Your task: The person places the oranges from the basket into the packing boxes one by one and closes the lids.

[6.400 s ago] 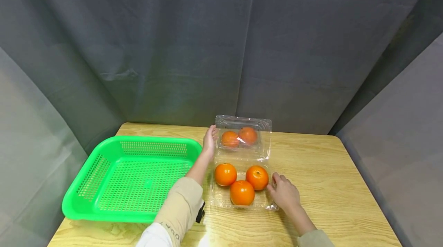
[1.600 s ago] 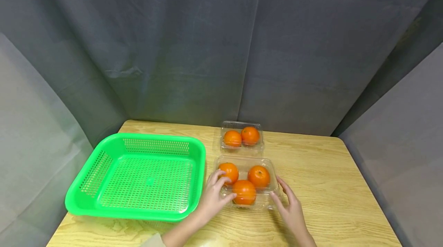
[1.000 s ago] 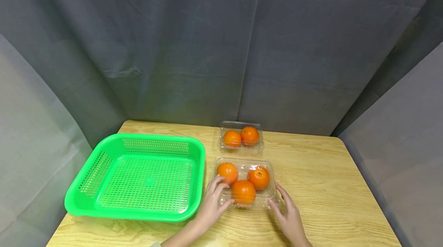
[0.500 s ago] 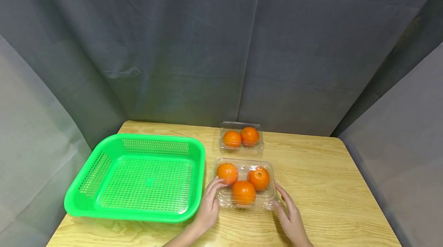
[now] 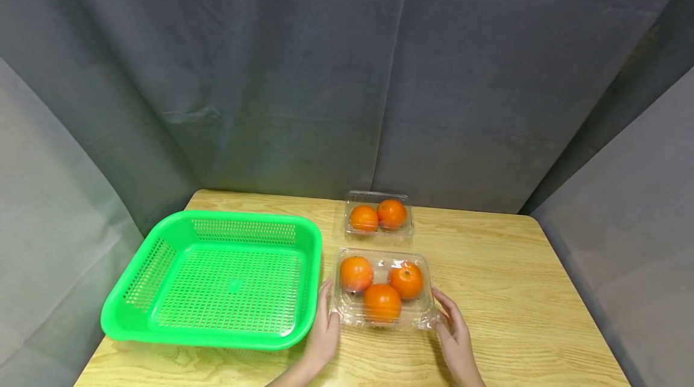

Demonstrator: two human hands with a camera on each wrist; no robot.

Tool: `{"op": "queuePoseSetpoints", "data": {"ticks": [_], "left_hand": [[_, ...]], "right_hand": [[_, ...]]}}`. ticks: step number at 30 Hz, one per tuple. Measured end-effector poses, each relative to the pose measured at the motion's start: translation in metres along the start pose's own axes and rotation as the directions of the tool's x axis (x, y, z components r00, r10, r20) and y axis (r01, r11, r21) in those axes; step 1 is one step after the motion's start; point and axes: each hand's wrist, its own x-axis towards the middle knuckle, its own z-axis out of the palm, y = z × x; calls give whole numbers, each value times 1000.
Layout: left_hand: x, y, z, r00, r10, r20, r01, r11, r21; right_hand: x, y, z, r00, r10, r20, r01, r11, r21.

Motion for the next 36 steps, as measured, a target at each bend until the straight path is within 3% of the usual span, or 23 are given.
{"op": "queuePoseSetpoints", "data": {"ticks": [3, 8, 11, 15, 20, 25, 29, 36], "left_hand": [[-2, -2, 1, 998, -70, -7, 70, 996, -64], [-4, -6, 3, 996, -67, -63, 61, 994, -90], [-4, -6, 3, 992, -97, -80, 90, 992, -89], [-3, -5, -1, 976, -217, -18, 214, 971, -105], [-1, -5, -4, 956, -282, 81, 293, 938, -184], [2, -6, -4, 935, -330, 129, 353, 895, -273], [3, -3, -5, 928, -342, 150, 373, 874, -313], [1, 27, -12, 934, -323, 153, 356, 880, -315]], "right_hand": [[-1, -2, 1, 996, 78, -37, -77, 997, 31], [-2, -5, 2, 971, 225, -79, -224, 974, 19], [-1, -5, 1, 946, 318, -67, -321, 947, -27], [1, -4, -2, 901, 432, -38, -433, 899, -68], [4, -3, -7, 829, 555, 66, -555, 832, -19], [7, -3, -11, 792, 561, 241, -589, 806, 59], [8, -3, -15, 780, 545, 309, -598, 794, 107], [9, -4, -21, 768, 529, 361, -607, 781, 148]]}}
